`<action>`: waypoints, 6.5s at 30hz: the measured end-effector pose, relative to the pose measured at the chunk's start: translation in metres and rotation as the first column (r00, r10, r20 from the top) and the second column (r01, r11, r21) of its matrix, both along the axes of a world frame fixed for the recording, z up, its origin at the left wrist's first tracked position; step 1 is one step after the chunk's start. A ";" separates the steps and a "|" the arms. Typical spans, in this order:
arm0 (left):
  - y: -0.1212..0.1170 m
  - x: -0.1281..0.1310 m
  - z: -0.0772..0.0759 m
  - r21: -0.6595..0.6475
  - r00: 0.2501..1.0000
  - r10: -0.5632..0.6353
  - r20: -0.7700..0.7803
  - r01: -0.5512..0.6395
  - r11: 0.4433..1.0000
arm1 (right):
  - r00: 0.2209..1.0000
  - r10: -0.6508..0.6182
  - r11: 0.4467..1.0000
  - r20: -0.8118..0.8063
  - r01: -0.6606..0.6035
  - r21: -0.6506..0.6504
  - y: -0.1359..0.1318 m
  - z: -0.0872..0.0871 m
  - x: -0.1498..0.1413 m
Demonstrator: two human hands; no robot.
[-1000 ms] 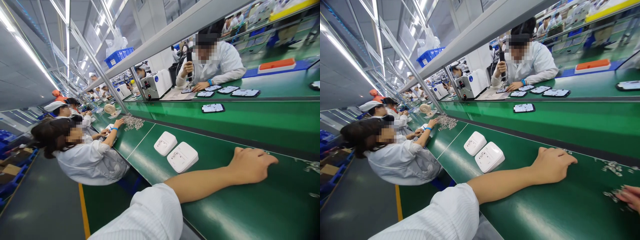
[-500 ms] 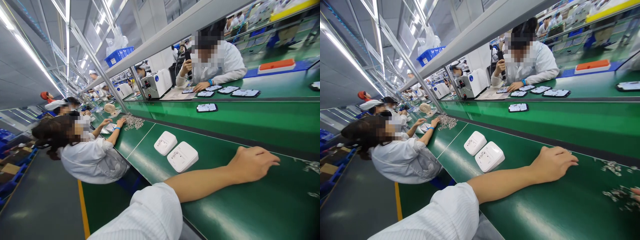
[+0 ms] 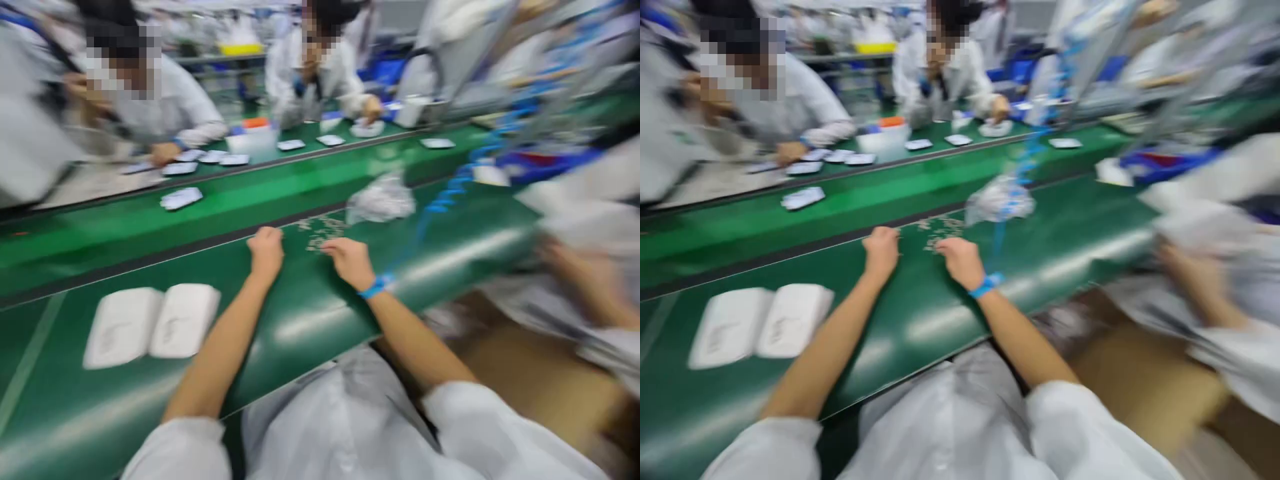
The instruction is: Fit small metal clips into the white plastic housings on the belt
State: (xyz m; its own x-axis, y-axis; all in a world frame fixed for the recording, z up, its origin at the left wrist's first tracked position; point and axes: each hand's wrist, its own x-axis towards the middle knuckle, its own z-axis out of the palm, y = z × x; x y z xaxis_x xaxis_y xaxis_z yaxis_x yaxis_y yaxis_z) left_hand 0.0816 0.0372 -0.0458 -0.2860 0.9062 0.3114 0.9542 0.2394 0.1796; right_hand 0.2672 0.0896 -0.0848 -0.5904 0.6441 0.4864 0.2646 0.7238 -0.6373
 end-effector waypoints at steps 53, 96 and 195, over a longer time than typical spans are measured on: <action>-0.002 -0.057 -0.042 0.006 0.849 -0.520 0.094 0.522 0.853 | 0.887 -0.417 0.906 0.199 0.391 0.160 -0.023 -0.036 0.146; 0.004 -0.064 -0.049 0.326 0.977 -0.204 -0.061 0.213 0.921 | 0.458 -0.884 0.452 0.093 0.786 0.423 -0.002 -0.028 0.179; -0.085 0.104 -0.052 0.115 0.527 -0.804 -0.277 0.849 0.516 | 0.913 -0.204 0.921 0.354 0.057 0.385 -0.045 0.024 0.082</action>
